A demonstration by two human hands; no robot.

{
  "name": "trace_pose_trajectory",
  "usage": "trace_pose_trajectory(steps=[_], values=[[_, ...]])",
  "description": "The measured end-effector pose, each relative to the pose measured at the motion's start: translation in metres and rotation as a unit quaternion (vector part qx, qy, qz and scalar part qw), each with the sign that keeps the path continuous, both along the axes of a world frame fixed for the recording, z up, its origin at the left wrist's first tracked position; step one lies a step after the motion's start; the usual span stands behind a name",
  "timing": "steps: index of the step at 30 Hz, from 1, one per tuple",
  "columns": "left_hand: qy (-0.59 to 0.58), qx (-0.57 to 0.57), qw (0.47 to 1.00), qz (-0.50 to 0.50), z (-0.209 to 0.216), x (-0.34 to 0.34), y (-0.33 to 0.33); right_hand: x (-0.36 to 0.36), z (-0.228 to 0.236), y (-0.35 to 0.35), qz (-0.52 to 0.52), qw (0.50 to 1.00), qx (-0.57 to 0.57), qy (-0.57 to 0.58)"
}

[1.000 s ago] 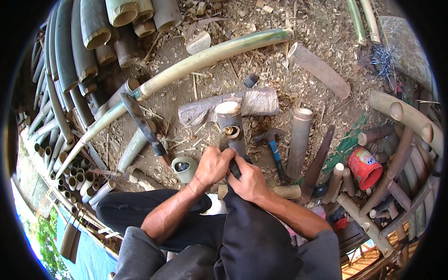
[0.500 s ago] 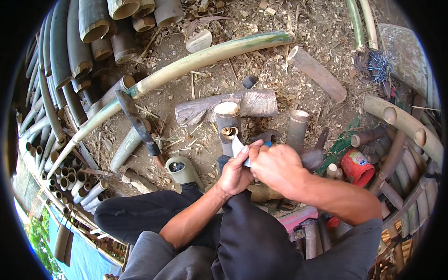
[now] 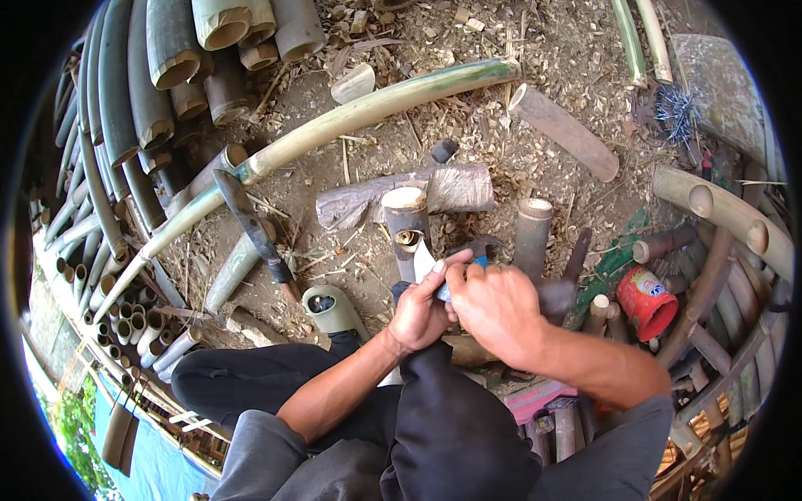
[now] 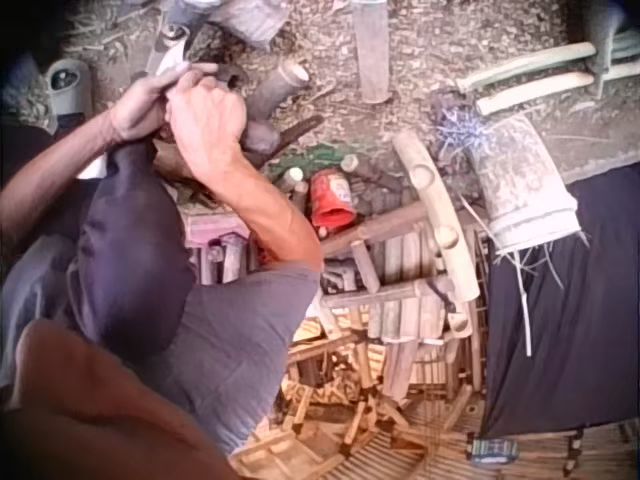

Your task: The person selects a long bamboo pole and cuts a short segment from it using a hand saw. They then use a wooden mallet and a knife to split the segment and remove the inner pith. Finally, they use a chisel to smooth the interior surface of the bamboo piece.

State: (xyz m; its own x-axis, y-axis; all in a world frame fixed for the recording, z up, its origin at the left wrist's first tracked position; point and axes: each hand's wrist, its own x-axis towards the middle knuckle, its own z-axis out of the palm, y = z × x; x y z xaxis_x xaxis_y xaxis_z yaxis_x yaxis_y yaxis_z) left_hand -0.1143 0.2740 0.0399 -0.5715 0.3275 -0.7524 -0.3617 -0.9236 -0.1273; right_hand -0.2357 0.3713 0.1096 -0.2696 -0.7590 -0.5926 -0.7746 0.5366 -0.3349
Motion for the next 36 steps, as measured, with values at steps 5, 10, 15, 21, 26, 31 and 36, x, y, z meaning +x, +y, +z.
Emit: trace_pose_trajectory(steps=[5,10,15,21,26,31,36], values=[[-0.03,0.037,0.999,0.002,-0.002,0.01,0.001,-0.022,-0.002,-0.018,0.065,0.989,0.033,-0.131],[-0.085,-0.27,0.919,-0.276,0.003,0.008,-0.034,0.035,-0.029,-0.003,-0.234,0.944,0.003,-0.234],[0.06,-0.482,0.716,-0.501,-0.003,-0.004,-0.072,0.113,-0.052,-0.023,-0.491,0.838,-0.1,-0.215],[0.042,-0.414,0.833,-0.365,0.01,-0.013,-0.035,0.078,-0.04,0.014,-0.394,0.904,-0.097,-0.133],[0.016,-0.423,0.864,-0.272,0.009,-0.032,-0.017,0.003,-0.042,0.012,-0.197,0.97,-0.071,-0.126],[-0.049,-0.245,0.967,-0.059,0.006,-0.019,-0.009,-0.027,-0.018,-0.025,-0.003,0.996,0.043,-0.084],[0.007,-0.047,0.988,0.144,-0.006,-0.007,-0.008,-0.049,-0.016,-0.056,0.145,0.986,0.009,-0.082]])
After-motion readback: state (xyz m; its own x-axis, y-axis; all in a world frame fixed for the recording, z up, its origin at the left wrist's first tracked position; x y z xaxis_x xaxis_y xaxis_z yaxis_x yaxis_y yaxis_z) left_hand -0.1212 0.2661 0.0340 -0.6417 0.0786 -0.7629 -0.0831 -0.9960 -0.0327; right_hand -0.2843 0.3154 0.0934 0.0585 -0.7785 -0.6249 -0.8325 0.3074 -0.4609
